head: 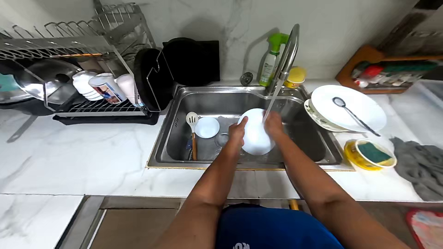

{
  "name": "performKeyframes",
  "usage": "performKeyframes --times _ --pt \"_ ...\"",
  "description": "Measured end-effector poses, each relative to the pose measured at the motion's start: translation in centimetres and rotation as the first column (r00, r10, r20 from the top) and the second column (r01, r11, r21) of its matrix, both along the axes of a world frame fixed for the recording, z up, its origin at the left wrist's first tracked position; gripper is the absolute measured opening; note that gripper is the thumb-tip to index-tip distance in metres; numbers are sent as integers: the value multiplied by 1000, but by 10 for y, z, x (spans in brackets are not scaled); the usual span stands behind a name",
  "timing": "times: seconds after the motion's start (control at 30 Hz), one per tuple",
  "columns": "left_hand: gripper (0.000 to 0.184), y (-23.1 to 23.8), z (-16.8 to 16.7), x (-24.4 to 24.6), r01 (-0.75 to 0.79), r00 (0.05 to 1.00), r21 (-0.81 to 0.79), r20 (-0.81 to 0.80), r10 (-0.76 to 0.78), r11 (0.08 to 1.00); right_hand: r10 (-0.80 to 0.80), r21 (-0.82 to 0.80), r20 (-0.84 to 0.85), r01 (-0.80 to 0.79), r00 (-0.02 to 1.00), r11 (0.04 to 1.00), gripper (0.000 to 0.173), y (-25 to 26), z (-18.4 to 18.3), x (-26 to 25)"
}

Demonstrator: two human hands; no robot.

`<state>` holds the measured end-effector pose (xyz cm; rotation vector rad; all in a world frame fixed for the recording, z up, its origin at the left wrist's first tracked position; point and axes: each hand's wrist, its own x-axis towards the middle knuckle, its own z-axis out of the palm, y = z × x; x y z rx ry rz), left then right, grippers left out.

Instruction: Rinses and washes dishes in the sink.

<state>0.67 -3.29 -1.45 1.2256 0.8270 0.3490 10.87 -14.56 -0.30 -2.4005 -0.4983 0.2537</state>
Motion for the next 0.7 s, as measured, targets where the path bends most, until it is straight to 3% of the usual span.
performKeyframes --times 0.07,0.13,0.2,0.27,0.33,0.37,0.43,0.5,0.57,0.6,0.7 --pt "53 0 -1 -2 4 999 40 -39 -3 999 149 -27 89 -147 985 989 60 15 -8 -7" --pt "53 1 -2 -3 31 997 73 -71 -25 997 235 61 104 -242 967 968 57 16 -17 -1" --pt "50 1 -6 -3 94 995 127 -51 -88 987 141 214 -120 -113 983 970 50 1 -16 4" --pt "45 3 -10 1 263 965 317 -65 -256 911 -35 269 -513 199 857 943 69 -22 -24 22" --pt "41 2 -12 5 477 874 546 -211 -438 689 -97 218 -733 368 673 904 79 -35 -43 47" --pt "41 -3 -8 8 598 791 604 -337 -510 527 -99 190 -752 359 652 914 74 -38 -44 50" --pt "43 -24 -1 13 796 569 581 -621 -539 170 -108 114 -698 260 708 959 57 -39 -42 45" --pt "42 -40 -3 18 863 406 498 -783 -471 -85 -17 17 -608 35 794 999 47 -38 -37 41" --pt "36 -46 -12 21 881 321 434 -841 -436 -188 154 -45 -459 -196 875 980 42 -37 -26 43" --pt "31 -45 -18 21 895 274 394 -855 -439 -210 193 -36 -381 -223 904 974 38 -36 -24 43" --pt "30 -40 -36 22 918 120 276 -879 -462 -285 99 79 -128 -89 987 993 32 -27 -4 39"
